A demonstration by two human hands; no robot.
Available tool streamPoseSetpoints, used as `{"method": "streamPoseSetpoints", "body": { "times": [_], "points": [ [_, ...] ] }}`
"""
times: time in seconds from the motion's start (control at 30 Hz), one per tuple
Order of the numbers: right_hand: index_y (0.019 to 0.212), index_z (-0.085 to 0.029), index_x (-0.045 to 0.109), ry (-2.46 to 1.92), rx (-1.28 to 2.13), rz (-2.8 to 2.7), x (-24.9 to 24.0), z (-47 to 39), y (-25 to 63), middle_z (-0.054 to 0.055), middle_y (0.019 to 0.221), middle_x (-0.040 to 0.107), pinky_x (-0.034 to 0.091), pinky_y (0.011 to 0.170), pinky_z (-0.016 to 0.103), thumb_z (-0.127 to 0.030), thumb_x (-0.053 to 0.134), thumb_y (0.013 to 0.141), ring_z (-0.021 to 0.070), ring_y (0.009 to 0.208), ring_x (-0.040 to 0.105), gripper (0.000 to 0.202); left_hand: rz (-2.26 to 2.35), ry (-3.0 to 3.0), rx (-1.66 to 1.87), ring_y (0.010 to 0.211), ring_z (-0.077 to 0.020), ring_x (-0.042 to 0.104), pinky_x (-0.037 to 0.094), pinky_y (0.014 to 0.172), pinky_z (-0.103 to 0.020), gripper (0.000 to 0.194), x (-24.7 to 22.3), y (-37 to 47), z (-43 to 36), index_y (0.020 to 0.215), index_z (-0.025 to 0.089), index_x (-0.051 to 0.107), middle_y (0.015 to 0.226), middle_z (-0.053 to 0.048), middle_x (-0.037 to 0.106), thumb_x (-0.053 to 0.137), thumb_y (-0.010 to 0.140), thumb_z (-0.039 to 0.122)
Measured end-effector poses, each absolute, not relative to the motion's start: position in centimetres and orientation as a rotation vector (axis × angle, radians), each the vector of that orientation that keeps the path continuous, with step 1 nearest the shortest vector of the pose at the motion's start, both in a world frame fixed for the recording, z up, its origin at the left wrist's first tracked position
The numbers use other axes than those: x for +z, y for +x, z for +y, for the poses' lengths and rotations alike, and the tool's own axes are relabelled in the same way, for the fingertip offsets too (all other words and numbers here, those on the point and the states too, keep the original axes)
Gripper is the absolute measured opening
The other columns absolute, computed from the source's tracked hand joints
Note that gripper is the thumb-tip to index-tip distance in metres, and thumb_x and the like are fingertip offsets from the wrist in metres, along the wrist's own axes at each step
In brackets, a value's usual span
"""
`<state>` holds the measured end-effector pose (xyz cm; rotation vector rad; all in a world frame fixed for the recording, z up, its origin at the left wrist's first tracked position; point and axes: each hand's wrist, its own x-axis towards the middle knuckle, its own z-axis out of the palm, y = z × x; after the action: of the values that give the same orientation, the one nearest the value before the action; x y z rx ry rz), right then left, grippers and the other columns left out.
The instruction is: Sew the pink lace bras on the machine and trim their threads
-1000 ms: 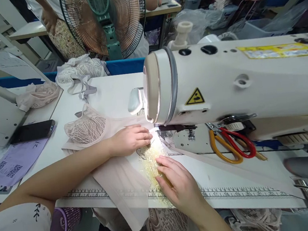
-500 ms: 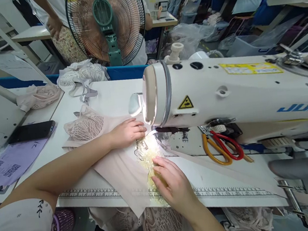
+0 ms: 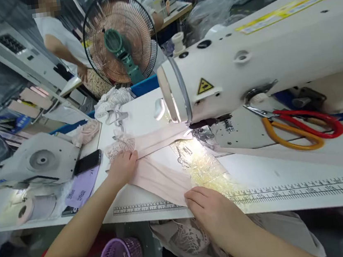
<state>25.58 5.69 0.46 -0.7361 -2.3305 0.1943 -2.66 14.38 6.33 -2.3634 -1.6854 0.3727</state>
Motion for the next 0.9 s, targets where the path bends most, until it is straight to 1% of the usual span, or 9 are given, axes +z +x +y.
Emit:
{"method": "streamPoseSetpoints", "body": {
  "times": [0.1, 0.2, 0.33, 0.47, 0.57, 0.67, 0.77, 0.83, 0.9],
  "points": [
    [0.096, -0.02, 0.065, -0.753, 0.167, -2.209, 2.1, 6.5, 26.8, 0.006, 0.092, 0.073, 0.06, 0.069, 0.033, -0.007, 0.042, 0.086, 0.0196, 0.081, 0.069, 0.028, -1.7, -2.31, 0.353, 0.085, -0.0268, 0.068, 0.054, 0.073, -0.038, 0.041, 8.7, -3.1, 13.9, 0.127, 0.01, 0.055, 0.096, -0.016, 0.069, 0.038, 0.089, 0.011],
    [0.099, -0.027, 0.063, -0.854, 0.26, -2.041, 4.5, 7.2, 29.4, 0.005, 0.094, 0.074, 0.06, 0.066, 0.033, -0.025, 0.05, 0.09, 0.022, 0.08, 0.071, 0.016, -1.792, -2.487, 0.189, 0.091, -0.0221, 0.066, 0.053, 0.077, -0.031, 0.037, 12.9, -2.8, 14.1, 0.125, 0.017, 0.056, 0.105, -0.01, 0.068, 0.039, 0.092, 0.022],
    [0.088, -0.028, 0.062, -1.118, 0.59, -1.827, 6.0, 8.9, 32.2, 0.003, 0.08, 0.072, 0.057, 0.05, 0.027, -0.04, 0.052, 0.09, 0.0209, 0.068, 0.07, 0.016, -1.947, -2.87, 0.481, 0.073, -0.0161, 0.062, 0.048, 0.066, -0.024, 0.036, 16.4, -2.8, 16.5, 0.082, 0.021, 0.065, 0.079, 0.0, 0.068, 0.035, 0.094, 0.038],
    [0.074, -0.024, 0.059, -1.362, 0.4, -2.015, 4.1, 12.3, 30.9, -0.002, 0.062, 0.065, 0.045, 0.038, 0.023, -0.03, 0.047, 0.089, 0.0139, 0.048, 0.058, 0.02, -1.951, -2.686, 0.828, 0.062, -0.0151, 0.058, 0.043, 0.056, -0.022, 0.025, 15.2, -3.2, 20.2, 0.063, 0.018, 0.059, 0.065, -0.001, 0.063, 0.052, 0.083, 0.03],
    [0.074, -0.022, 0.062, -1.462, 0.162, -2.061, 2.2, 14.4, 28.7, 0.003, 0.074, 0.069, 0.041, 0.045, 0.026, -0.02, 0.045, 0.086, 0.0174, 0.059, 0.06, 0.02, -1.924, -2.561, 0.758, 0.067, -0.0195, 0.061, 0.046, 0.059, -0.026, 0.013, 13.7, -1.7, 21.7, 0.068, 0.016, 0.062, 0.073, -0.007, 0.067, 0.054, 0.078, 0.021],
    [0.076, -0.018, 0.063, -1.532, -0.026, -2.042, 1.5, 14.8, 27.5, 0.013, 0.086, 0.067, 0.04, 0.054, 0.031, -0.015, 0.042, 0.087, 0.0231, 0.074, 0.058, 0.024, -1.822, -2.613, 0.598, 0.081, -0.0229, 0.064, 0.048, 0.067, -0.03, 0.017, 12.3, 2.3, 22.0, 0.082, 0.014, 0.065, 0.097, -0.012, 0.068, 0.049, 0.081, 0.016],
    [0.07, -0.018, 0.059, -1.536, -0.157, -2.09, 1.6, 13.7, 27.2, 0.011, 0.072, 0.06, 0.036, 0.052, 0.032, -0.016, 0.041, 0.089, 0.0212, 0.064, 0.053, 0.026, -1.671, -2.76, 0.391, 0.096, -0.0225, 0.064, 0.049, 0.076, -0.03, 0.027, 9.9, 7.2, 22.2, 0.105, 0.018, 0.063, 0.119, -0.01, 0.063, 0.045, 0.085, 0.013],
    [0.069, -0.019, 0.058, -1.486, -0.199, -2.167, 1.2, 12.5, 26.7, 0.008, 0.066, 0.058, 0.038, 0.051, 0.032, -0.018, 0.045, 0.089, 0.02, 0.06, 0.052, 0.024, -1.605, -2.818, 0.272, 0.098, -0.0245, 0.064, 0.05, 0.077, -0.031, 0.028, 7.8, 9.7, 22.8, 0.112, 0.019, 0.06, 0.121, -0.011, 0.062, 0.046, 0.087, 0.016],
    [0.079, -0.017, 0.062, -1.436, -0.233, -2.218, 0.3, 11.4, 25.9, 0.012, 0.078, 0.065, 0.046, 0.059, 0.034, -0.023, 0.051, 0.087, 0.0239, 0.071, 0.06, 0.015, -1.568, -2.857, 0.166, 0.097, -0.0282, 0.065, 0.05, 0.076, -0.034, 0.026, 5.8, 11.2, 23.9, 0.108, 0.015, 0.061, 0.113, -0.015, 0.065, 0.043, 0.091, 0.022]
  ]
}}
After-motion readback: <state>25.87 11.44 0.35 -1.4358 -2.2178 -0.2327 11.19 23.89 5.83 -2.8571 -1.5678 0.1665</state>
